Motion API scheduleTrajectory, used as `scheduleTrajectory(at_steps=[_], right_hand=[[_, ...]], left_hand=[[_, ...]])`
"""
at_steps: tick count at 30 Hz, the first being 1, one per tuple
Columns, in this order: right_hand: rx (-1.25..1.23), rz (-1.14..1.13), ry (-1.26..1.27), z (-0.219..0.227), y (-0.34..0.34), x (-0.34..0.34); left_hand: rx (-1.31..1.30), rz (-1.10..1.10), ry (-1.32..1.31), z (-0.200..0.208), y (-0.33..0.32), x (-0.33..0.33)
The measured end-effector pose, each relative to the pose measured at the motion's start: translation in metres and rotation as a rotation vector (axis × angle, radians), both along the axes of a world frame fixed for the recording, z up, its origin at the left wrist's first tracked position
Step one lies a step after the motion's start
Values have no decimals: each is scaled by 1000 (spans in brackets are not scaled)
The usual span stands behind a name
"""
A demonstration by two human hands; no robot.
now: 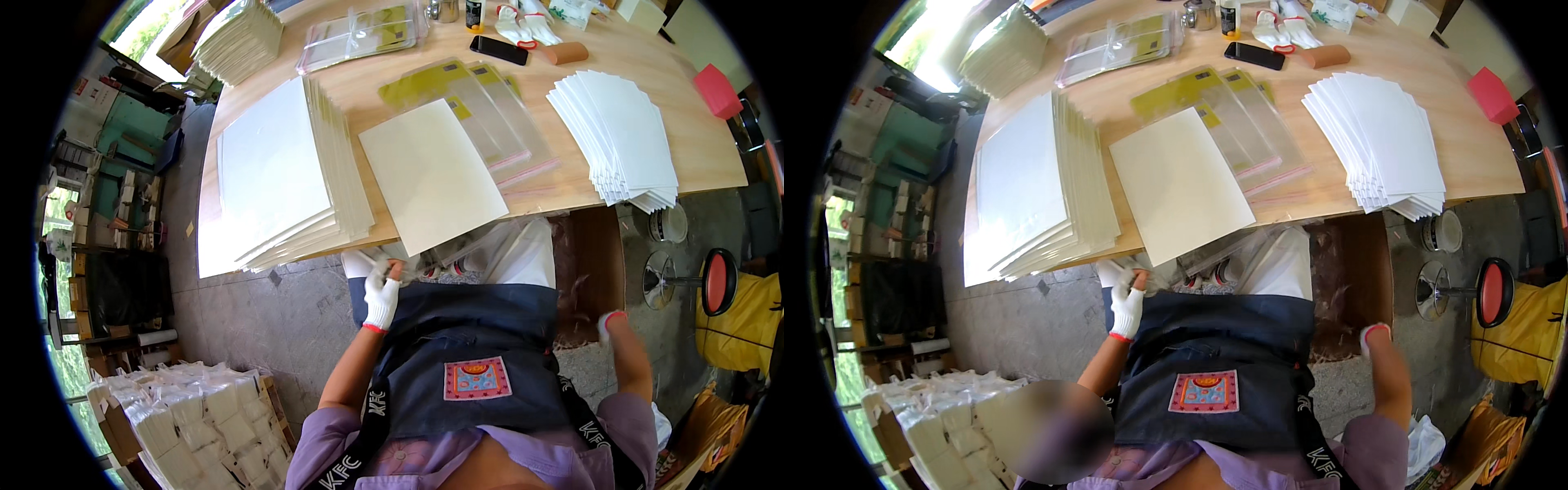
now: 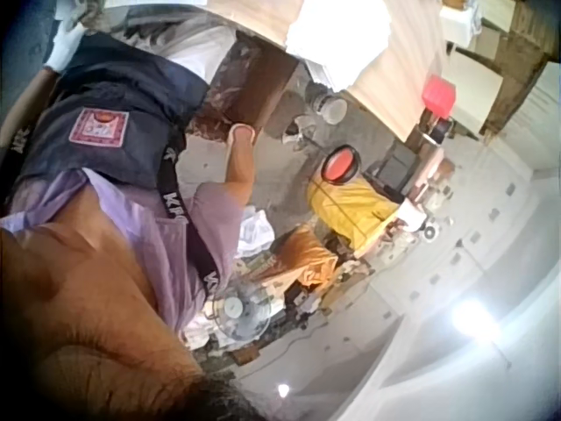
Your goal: The person repeatedly picks up a white rectangular sheet of paper and inserts it into a clear plastic sleeve. They perform this action one at a time, placing the completed units into a growing stack on the table. The person wears white gloves and a KFC-branded apron throughout the process.
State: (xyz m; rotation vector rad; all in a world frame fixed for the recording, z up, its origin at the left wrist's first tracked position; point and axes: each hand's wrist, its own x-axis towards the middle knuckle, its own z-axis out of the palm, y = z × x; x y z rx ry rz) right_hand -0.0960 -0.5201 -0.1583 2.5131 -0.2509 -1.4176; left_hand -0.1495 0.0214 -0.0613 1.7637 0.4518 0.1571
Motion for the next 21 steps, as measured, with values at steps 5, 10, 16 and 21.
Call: scheduleTrajectory(at_steps=[5,10,16,21], right_hand=[[434,185,-406,121,121,21],[948,713,-1095,183,234,72],[1129,530,-1079,136,265,125],[996,250,-1141,132,279,124]], left_hand=[[888,-137,-437,-4,-9,16],[925,-171,-570,4,-11,32],[383,85,-270,0,-13,35],[-654,333,-184,5,-24,38]])
